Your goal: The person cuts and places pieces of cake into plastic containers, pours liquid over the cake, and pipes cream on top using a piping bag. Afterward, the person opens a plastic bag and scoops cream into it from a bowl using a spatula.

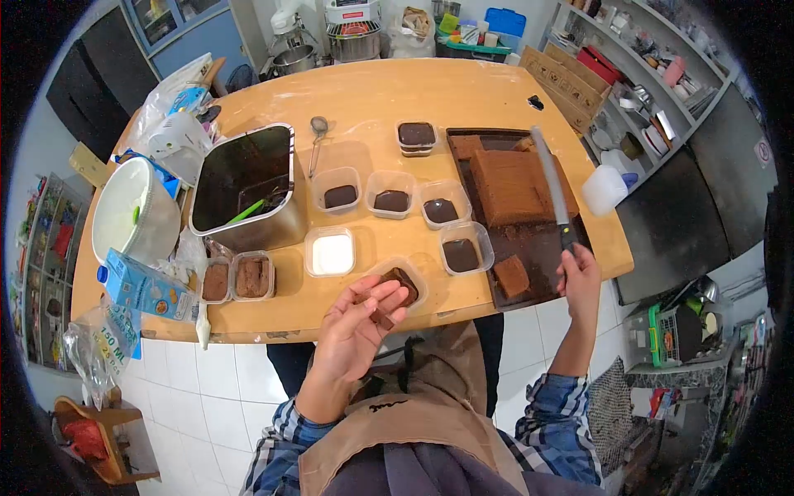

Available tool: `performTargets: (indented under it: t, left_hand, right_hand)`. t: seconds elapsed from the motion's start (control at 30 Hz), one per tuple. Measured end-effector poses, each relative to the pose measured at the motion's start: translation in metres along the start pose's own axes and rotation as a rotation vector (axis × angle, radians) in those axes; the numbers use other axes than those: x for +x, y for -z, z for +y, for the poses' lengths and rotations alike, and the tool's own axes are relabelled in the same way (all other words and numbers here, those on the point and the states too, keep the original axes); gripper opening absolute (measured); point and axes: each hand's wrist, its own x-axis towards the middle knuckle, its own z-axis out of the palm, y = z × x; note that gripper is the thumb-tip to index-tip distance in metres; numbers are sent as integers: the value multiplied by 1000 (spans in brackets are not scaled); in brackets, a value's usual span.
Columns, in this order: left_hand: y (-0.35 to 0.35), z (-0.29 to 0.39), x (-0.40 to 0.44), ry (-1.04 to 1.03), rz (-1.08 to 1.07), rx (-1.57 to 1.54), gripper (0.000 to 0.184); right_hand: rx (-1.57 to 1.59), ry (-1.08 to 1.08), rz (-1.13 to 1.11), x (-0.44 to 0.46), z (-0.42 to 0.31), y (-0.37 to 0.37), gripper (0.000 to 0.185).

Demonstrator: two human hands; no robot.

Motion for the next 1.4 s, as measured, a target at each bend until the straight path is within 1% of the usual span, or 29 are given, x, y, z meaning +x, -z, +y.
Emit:
performTargets:
  t: [0.03,0.13,0.17,0.27,0.3,0.4,0.43,0.53,0.67,0.7,0.8,0.9,1.0,1.07,1.13,1.2,1.27,1.37,1.4]
  left_hand:
    - [-1,0,-1,2,-7,7,34]
    - [0,2,-3,12,-36,-1,39]
    - [0,2,-4,24,-49,-21,41]
    - [2,3,-3,49,-106,-83,50]
    - [2,3,-4,56,-125,-104,53]
    - [2,3,-4,75,-138,-184,59]
    - [6,3,-2,92,-173,-275,56]
    - [7,2,-1,91,-179,-345,58]
    - [4,3,-1,76,-152,-301,70]
    - [4,3,0,77,-155,-307,70]
    - [3,2,-1,82,-151,-314,70]
    - [2,4,-1,72,-137,-288,69]
    - [4,4,-2,30,-118,-266,67]
    - [7,0,0,14,-115,-276,66]
    - [6,-3,1,21,-105,-283,65]
    - [3,-6,2,16,-102,-264,64]
    - [2,-8,1,-9,-95,-217,64]
    - [7,-11,0,-48,-144,-198,57]
    - [6,-12,0,-67,-151,-166,60]
  right_hand:
    - [-123,50,66,5,-1,2,42]
    - [-283,183,104,35,18,12,40]
    - [-357,184,121,37,20,13,37]
    - [-340,187,88,43,24,12,36]
    - [-352,131,92,45,27,13,36]
    - [-544,261,163,63,63,22,38]
    - [-570,186,144,48,38,15,41]
    - [-646,154,121,39,24,9,43]
    - [-559,281,230,44,41,12,44]
    - [-485,242,218,37,28,10,43]
    - [-551,310,295,40,29,15,40]
    - [-669,469,440,36,27,11,36]
    - [-362,585,421,3,-4,-16,31]
    - [-261,454,248,-46,-41,-53,26]
    - [-262,750,-108,-84,-59,-83,24]
    - [-204,824,-380,-115,-73,-112,25]
    - [-149,800,-511,-130,-79,-133,28]
    - [-176,807,-479,-136,-71,-152,30]
    - [-179,790,-475,-136,-69,-155,31]
